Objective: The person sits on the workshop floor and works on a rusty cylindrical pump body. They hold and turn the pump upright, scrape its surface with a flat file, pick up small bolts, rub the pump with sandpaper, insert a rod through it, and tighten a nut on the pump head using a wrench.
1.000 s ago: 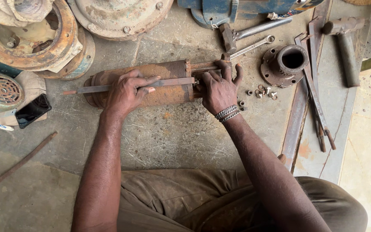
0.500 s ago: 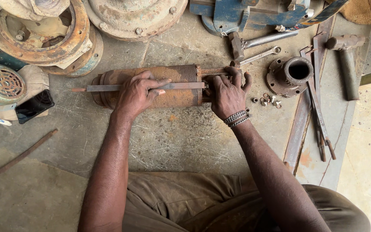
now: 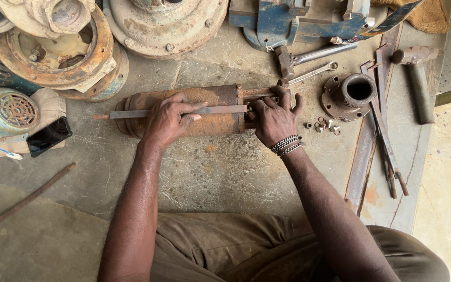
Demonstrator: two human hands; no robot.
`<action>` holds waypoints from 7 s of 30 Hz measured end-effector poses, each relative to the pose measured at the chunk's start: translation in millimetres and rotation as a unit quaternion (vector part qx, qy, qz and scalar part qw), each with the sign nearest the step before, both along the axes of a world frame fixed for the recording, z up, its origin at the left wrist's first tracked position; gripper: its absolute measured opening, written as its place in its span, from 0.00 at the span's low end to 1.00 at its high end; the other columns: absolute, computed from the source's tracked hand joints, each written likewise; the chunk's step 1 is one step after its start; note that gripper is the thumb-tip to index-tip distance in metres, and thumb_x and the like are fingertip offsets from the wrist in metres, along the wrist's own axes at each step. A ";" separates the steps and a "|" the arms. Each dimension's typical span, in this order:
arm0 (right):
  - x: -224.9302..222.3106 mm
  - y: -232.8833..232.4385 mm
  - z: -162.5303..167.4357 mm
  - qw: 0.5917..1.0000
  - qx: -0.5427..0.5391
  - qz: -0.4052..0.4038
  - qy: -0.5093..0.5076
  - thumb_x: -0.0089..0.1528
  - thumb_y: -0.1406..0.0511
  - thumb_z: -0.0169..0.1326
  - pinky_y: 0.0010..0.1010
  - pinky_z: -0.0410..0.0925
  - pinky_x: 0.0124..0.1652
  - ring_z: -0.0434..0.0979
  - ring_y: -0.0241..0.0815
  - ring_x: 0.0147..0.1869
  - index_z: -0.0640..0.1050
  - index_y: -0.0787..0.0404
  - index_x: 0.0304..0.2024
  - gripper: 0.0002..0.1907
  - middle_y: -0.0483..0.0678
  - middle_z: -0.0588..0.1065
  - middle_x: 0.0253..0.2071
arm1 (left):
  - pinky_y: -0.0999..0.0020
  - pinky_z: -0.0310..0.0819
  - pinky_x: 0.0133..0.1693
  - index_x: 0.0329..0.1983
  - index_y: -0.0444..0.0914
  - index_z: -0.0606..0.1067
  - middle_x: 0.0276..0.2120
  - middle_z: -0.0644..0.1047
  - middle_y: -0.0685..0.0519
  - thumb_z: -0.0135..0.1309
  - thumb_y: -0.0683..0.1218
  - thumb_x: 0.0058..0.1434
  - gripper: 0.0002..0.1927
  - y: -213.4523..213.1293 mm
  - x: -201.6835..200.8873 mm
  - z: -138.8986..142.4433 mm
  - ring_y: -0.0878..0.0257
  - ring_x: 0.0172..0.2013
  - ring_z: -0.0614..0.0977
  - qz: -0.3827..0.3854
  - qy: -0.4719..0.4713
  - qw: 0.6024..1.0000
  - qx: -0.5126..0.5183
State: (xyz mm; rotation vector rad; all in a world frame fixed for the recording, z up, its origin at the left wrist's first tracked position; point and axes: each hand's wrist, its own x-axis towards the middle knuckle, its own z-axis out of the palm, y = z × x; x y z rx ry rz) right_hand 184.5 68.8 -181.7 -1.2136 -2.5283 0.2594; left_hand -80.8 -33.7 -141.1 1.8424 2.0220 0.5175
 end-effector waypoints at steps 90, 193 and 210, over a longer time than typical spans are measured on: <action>70.1 -26.5 84.0 0.847 -0.370 0.039 0.380 0.60 0.72 0.63 0.26 0.78 0.41 0.83 0.33 0.43 0.80 0.68 0.48 0.13 0.50 0.82 0.42 | 0.72 0.76 0.23 0.39 0.41 0.82 0.27 0.83 0.54 0.59 0.55 0.68 0.13 -30.0 104.5 -26.7 0.69 0.21 0.80 0.000 -0.098 0.973 0.208; 59.4 -29.9 78.5 0.882 -0.418 0.031 0.217 0.62 0.68 0.59 0.27 0.80 0.37 0.88 0.35 0.38 0.82 0.67 0.46 0.11 0.50 0.85 0.34 | 0.68 0.64 0.29 0.42 0.41 0.83 0.32 0.84 0.56 0.64 0.37 0.54 0.12 -38.0 118.2 -8.4 0.70 0.28 0.81 -0.062 0.014 0.968 0.244; 66.4 -23.5 85.2 0.899 -0.392 0.059 0.186 0.61 0.67 0.61 0.26 0.80 0.38 0.88 0.34 0.38 0.82 0.62 0.44 0.09 0.47 0.85 0.35 | 0.62 0.65 0.33 0.38 0.41 0.82 0.30 0.82 0.56 0.64 0.37 0.46 0.15 -38.0 119.5 17.5 0.63 0.31 0.82 -0.087 -0.005 0.970 0.227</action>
